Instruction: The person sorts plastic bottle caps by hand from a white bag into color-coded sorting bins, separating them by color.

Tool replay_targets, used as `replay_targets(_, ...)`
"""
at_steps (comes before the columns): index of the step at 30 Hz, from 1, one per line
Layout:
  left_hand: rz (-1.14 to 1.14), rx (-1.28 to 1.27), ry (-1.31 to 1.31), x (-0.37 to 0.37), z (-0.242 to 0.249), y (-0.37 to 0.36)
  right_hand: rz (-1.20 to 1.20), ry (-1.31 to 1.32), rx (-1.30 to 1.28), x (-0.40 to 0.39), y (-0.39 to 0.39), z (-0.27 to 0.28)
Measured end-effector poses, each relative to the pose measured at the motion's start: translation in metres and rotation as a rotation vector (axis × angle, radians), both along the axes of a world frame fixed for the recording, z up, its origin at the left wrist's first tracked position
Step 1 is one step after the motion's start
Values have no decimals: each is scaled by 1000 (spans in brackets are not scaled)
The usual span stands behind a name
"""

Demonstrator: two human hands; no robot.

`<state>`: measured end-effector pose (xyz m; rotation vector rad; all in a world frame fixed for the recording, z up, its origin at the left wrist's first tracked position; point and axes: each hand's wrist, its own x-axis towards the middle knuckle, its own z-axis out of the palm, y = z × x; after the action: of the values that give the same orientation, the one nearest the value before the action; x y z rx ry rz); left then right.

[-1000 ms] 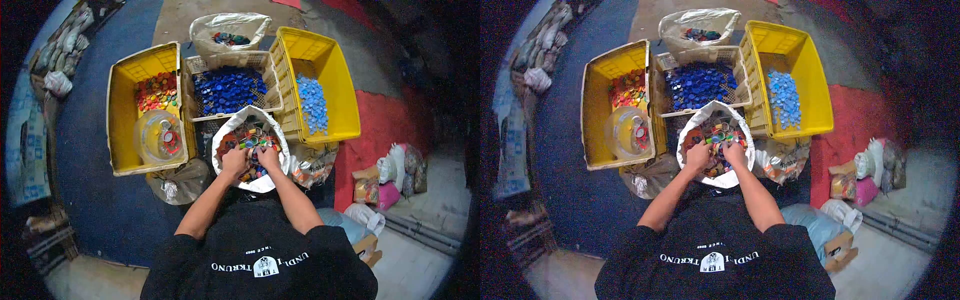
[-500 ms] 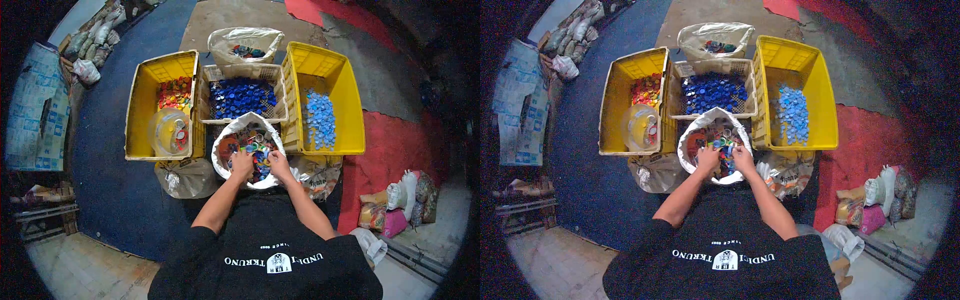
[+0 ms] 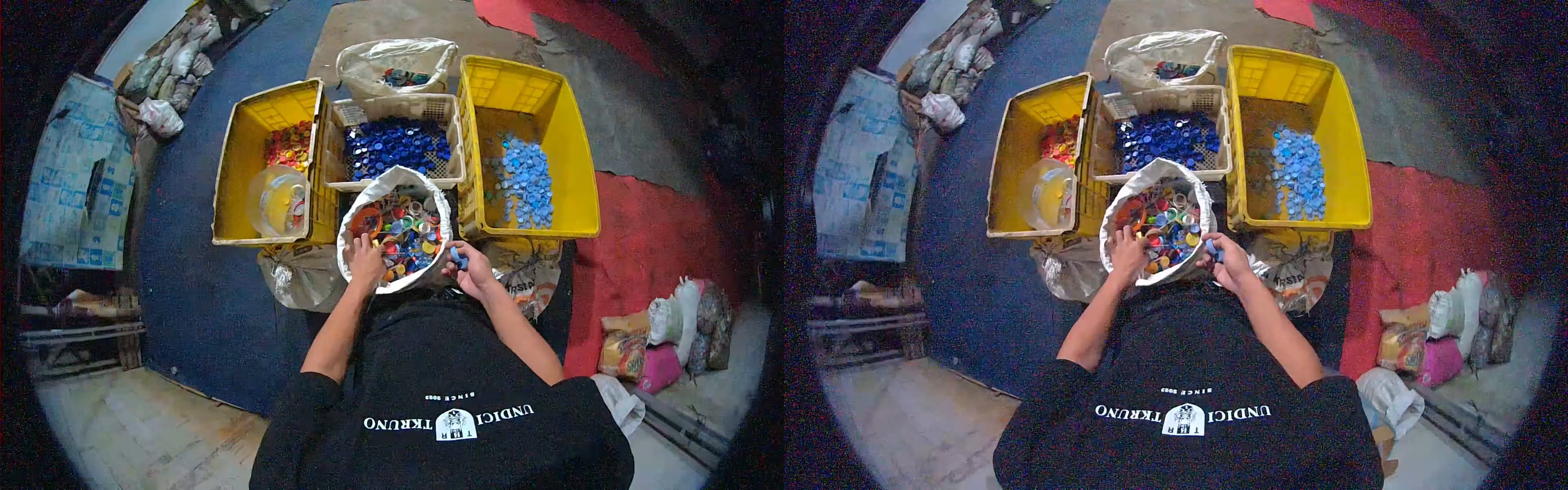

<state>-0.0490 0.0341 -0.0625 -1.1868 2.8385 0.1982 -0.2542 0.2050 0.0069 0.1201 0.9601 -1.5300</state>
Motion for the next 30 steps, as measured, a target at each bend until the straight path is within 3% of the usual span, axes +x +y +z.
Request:
replay_targets(1,15,52,-51,-1,3,4,-36,-133,4,-1,1,-1)
replay_targets(2,-9,102,68,-2,2,7,-11,-164,-24,-5,1,-1)
replay_targets(5,-78,42,-5,-12,10,15,23,-215,-36,-9,-4,12)
replay_targets(7,-76,-1,-73,-17,-12,16,58,-218,-73,-9,-3,14)
replay_targets(9,-95,-201,32,-19,-27,18,83,-116,51,-6,-5,15)
replay_targets(13,-136,-216,28,-26,-26,16,62,-64,35,-1,2,27)
replay_targets(16,72,77,62,-39,8,21,31,-51,3,2,14,23)
replay_targets(21,149,266,235,-37,24,13,-1,-66,51,3,11,19)
replay_targets(24,331,941,433,-39,50,3,170,52,34,0,-5,-5)
replay_targets(25,330,940,436,-39,56,4,170,56,33,2,-12,2)
replay_targets(27,259,931,749,-40,69,9,360,281,163,9,-31,17)
replay_targets(30,125,750,807,-39,82,11,427,369,195,21,-55,19)
